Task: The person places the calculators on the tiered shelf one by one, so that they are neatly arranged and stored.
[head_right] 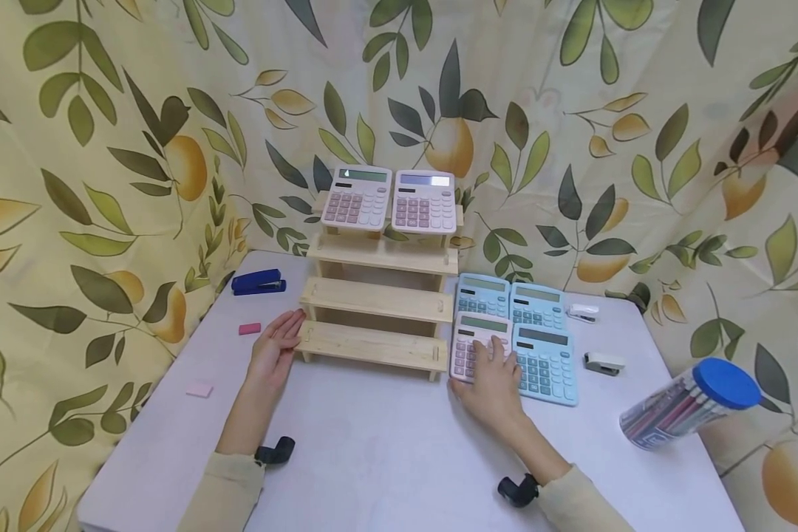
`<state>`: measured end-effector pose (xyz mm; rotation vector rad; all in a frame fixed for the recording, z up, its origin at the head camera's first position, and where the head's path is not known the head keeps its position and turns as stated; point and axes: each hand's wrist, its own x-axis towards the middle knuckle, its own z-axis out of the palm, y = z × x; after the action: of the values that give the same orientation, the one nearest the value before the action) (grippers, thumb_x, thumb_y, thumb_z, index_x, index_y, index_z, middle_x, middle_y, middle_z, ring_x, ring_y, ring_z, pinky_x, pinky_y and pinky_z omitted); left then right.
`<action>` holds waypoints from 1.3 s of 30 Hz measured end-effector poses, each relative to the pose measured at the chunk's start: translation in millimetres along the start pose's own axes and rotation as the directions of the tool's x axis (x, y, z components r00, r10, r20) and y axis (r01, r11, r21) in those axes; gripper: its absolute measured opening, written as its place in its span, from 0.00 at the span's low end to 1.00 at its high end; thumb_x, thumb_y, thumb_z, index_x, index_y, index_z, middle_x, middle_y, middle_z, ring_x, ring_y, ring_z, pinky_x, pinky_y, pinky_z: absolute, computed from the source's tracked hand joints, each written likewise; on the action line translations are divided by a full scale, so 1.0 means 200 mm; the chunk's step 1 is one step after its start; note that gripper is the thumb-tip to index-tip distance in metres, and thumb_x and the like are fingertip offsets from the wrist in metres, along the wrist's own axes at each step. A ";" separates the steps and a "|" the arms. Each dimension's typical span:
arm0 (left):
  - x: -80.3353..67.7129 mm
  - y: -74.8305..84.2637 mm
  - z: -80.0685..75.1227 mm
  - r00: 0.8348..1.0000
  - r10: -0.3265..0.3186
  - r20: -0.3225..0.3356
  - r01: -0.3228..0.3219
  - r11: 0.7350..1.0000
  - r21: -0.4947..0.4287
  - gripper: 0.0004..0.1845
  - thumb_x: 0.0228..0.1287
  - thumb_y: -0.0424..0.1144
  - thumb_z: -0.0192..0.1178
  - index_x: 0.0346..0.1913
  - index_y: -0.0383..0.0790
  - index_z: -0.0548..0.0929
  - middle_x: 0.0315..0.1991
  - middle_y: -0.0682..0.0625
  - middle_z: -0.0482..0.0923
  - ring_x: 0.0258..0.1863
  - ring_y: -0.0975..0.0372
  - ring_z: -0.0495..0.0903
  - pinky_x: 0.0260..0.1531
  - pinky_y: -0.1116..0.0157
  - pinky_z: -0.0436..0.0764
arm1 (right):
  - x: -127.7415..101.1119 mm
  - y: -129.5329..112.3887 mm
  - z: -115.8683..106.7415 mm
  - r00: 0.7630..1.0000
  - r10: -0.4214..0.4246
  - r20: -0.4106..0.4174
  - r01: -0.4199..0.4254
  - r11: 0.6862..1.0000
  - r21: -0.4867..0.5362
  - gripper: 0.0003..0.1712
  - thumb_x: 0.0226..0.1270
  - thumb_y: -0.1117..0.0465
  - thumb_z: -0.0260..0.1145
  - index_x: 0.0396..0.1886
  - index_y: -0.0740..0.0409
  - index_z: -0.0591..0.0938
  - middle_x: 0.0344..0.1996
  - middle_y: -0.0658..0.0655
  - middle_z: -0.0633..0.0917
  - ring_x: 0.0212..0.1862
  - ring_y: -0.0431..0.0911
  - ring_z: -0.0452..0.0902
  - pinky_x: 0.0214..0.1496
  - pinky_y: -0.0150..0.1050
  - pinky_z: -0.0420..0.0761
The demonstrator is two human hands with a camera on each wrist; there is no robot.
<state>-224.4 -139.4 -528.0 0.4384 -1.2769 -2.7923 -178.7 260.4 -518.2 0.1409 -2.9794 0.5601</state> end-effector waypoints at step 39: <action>0.00 0.00 0.00 1.000 0.013 0.005 -0.013 1.000 -0.003 0.36 0.66 0.11 0.42 0.78 0.27 0.60 0.76 0.35 0.65 0.77 0.51 0.66 0.75 0.61 0.66 | 0.11 -0.08 0.06 0.992 0.123 -0.030 -0.123 0.992 -0.009 0.62 0.53 0.54 0.79 0.79 0.74 0.55 0.74 0.85 0.51 0.63 0.88 0.57 0.52 0.87 0.64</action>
<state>-224.3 -138.4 -528.0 0.4212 -1.2723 -2.7863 -200.4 238.7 -520.7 -0.0522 -2.9774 0.5544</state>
